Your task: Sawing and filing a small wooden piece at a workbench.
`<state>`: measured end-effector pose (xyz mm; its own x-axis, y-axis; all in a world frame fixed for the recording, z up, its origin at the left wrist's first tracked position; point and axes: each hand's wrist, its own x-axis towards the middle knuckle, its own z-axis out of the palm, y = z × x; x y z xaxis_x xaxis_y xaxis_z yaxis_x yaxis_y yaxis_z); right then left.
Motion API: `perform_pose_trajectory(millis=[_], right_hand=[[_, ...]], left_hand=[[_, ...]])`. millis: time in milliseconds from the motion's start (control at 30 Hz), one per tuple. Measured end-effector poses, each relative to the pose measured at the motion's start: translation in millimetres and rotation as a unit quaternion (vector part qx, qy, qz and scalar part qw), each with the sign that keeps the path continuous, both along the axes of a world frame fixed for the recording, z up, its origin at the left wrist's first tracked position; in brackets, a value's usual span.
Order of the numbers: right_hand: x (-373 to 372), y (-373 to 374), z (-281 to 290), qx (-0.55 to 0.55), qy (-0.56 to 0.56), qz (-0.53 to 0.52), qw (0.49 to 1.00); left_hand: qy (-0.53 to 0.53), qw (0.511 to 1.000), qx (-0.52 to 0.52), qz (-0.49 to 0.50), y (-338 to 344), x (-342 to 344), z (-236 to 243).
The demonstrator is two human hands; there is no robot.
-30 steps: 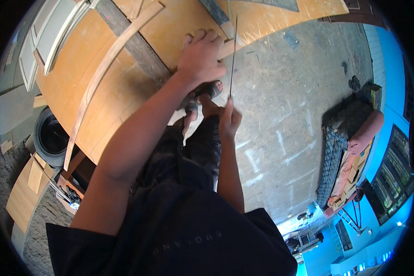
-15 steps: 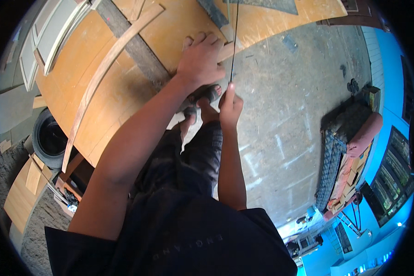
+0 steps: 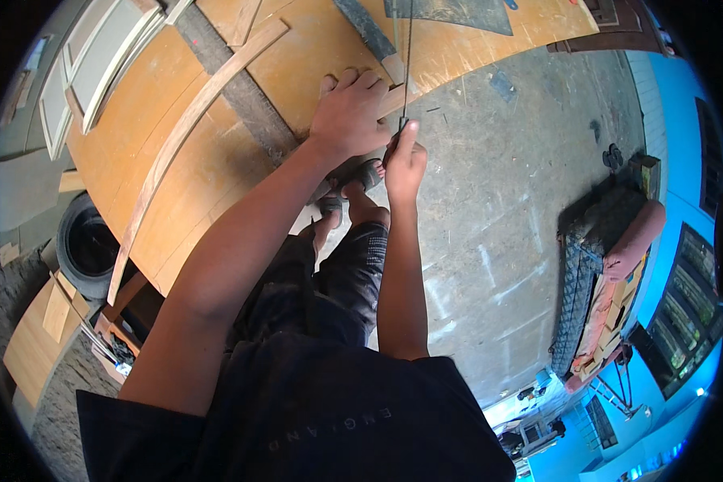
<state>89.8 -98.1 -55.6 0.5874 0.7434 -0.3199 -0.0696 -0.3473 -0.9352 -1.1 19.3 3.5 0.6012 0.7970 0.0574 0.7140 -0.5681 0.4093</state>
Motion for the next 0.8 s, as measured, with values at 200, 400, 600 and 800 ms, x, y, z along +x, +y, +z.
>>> perform_pose_trajectory(millis=[200, 400, 600, 800], right_hand=[[-36, -87, -13, -0.017, 0.01, -0.051, 0.999], [-5, 6, 2, 0.008, -0.015, -0.017, 1.0], [-37, -94, -12, 0.022, -0.037, -0.034, 0.999], [-9, 18, 18, 0.031, -0.051, -0.025, 0.998]], left_hand=[[-0.007, 1.0, -0.005, -0.005, 9, -1, 1], [0.017, 1.0, -0.025, -0.005, 2, -2, 3], [-0.001, 1.0, 0.016, -0.001, 11, -1, 0], [0.012, 1.0, -0.007, -0.001, 5, -1, 0]])
